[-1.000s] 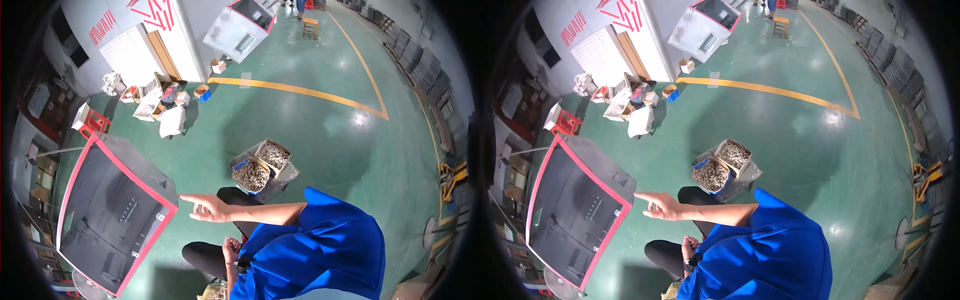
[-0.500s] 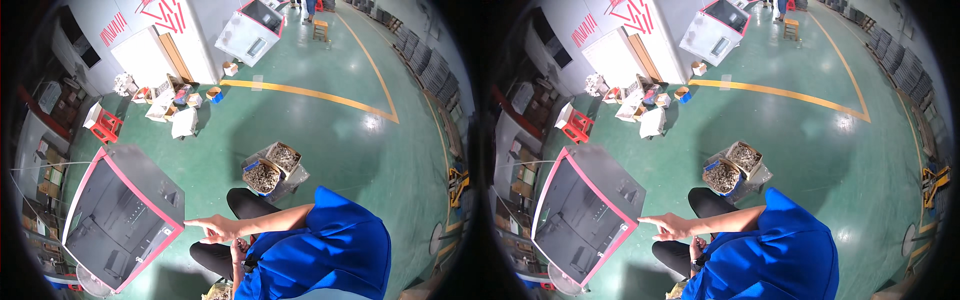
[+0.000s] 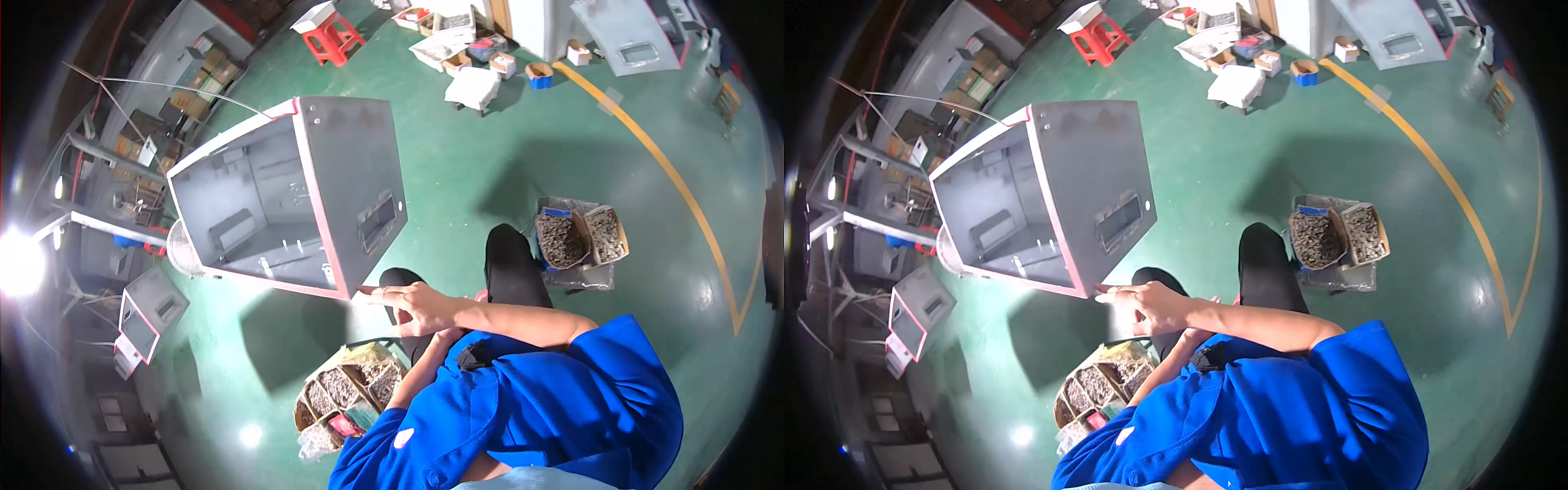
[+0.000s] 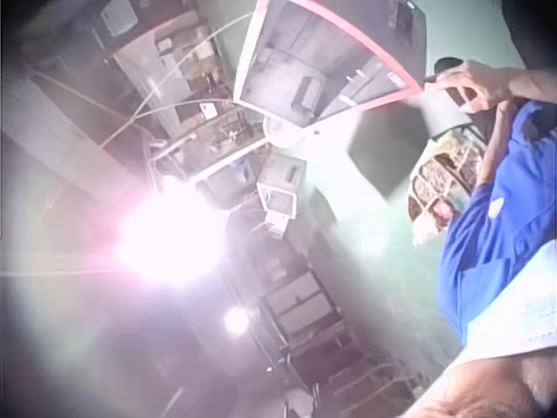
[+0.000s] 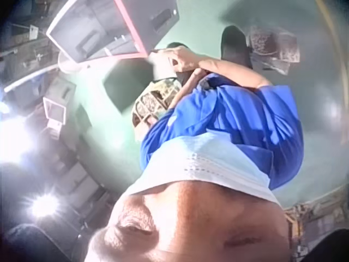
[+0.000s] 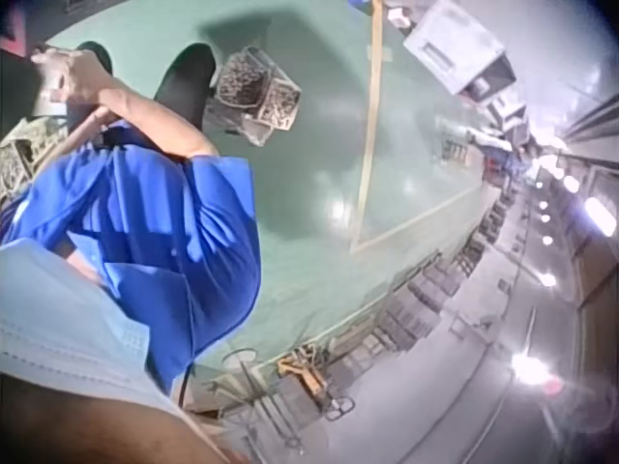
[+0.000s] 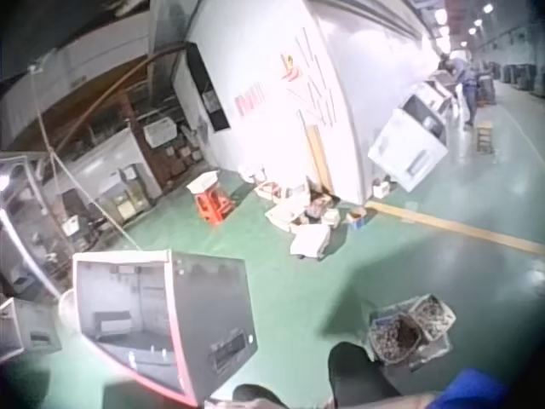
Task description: Assembling small metal pins or fasteners into a large metal enclosure on a factory floor.
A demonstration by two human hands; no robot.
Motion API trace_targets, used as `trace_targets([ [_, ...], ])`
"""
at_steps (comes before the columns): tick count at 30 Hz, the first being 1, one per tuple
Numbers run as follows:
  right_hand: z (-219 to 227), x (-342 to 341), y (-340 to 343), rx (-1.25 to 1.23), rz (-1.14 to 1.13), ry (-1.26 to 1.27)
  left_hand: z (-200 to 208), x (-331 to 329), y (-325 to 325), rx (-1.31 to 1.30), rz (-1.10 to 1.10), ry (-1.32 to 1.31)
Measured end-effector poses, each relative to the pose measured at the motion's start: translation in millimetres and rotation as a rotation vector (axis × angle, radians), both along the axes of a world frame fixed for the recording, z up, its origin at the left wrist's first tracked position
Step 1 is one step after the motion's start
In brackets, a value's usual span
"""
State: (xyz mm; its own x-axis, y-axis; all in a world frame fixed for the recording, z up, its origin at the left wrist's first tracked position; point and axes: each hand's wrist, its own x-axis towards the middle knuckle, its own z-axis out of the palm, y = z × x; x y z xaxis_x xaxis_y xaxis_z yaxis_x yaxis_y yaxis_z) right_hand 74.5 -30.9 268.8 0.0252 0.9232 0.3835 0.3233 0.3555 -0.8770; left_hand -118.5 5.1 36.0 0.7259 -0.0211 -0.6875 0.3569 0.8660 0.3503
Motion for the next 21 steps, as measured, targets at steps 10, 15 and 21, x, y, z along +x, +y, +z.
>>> trace_targets([
  [10,-0.5,24.6,42.0,0.027,0.033,-0.333,-6.7,94.2,-8.0,0.117,-0.122,-0.248],
  [15,14.1,66.9,51.9,0.062,-0.155,-0.313,10.3,97.2,-13.4,0.1,-0.04,-0.127],
  [21,46.6,131.1,90.6,0.299,-0.39,-0.331,15.3,97.5,-12.9,0.11,-0.054,-0.172],
])
